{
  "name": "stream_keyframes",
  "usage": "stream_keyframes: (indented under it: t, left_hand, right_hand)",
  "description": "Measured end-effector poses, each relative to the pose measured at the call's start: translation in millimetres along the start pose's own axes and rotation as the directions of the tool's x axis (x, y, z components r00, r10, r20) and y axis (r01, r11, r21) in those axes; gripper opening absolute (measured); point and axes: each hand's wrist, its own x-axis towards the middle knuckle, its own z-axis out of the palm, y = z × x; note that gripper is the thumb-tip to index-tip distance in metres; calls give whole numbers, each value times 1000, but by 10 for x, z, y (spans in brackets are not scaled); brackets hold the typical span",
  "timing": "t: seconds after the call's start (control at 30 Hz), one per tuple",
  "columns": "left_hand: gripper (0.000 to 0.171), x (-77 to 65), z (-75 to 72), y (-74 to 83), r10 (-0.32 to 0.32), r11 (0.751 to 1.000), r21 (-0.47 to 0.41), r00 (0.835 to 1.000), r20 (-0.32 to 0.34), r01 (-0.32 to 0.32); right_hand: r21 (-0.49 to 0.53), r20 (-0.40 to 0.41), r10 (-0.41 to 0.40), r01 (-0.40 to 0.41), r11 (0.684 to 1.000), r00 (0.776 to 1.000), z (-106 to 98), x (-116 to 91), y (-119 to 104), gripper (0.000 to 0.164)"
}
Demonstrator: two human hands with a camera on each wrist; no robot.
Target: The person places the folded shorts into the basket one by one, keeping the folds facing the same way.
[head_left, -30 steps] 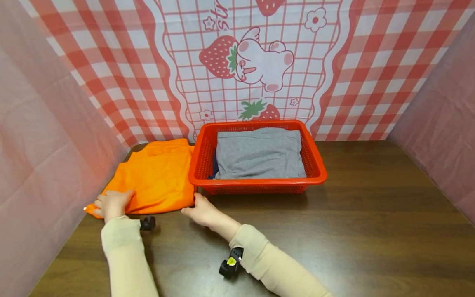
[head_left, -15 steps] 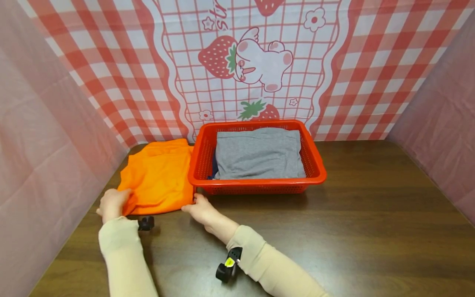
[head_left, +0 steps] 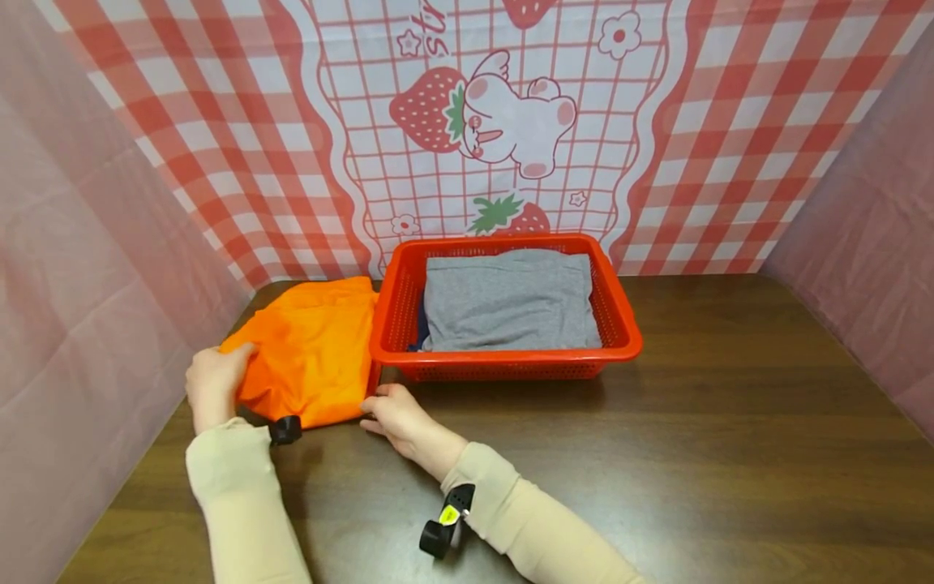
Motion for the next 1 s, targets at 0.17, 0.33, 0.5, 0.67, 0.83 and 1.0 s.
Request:
stream_keyframes:
  t: [0.17, 0.33, 0.5, 0.67, 0.83, 1.0]
  left_hand:
    - [55, -57, -91, 95, 33, 999, -1, 999, -33, -33]
    - [55, -104, -187, 163, 41, 998, 39, 998, -38, -39]
    - [56, -144, -232, 225, 57, 996, 71, 998, -18, -56]
    - [53, -203, -276, 280, 77, 996, 46, 996, -39, -75]
    - [52, -265, -320, 338, 92, 995, 30, 994, -66, -90]
    - [53, -332, -370, 401, 98, 995, 24, 991, -90, -96]
  right_hand:
    - [102, 17, 47, -48, 994, 999, 3, 10, 31, 15]
    - [168, 31, 83, -88, 982, 996, 14, 24, 72, 14]
    - [208, 46, 97, -104, 973, 994, 35, 14, 100, 11]
    - [208, 64, 95, -107, 972, 993, 41, 9, 94, 3]
    - [141, 66, 119, -127, 982, 991, 35, 24, 111, 9]
    - [82, 61, 126, -131, 988, 990, 35, 36, 143, 10]
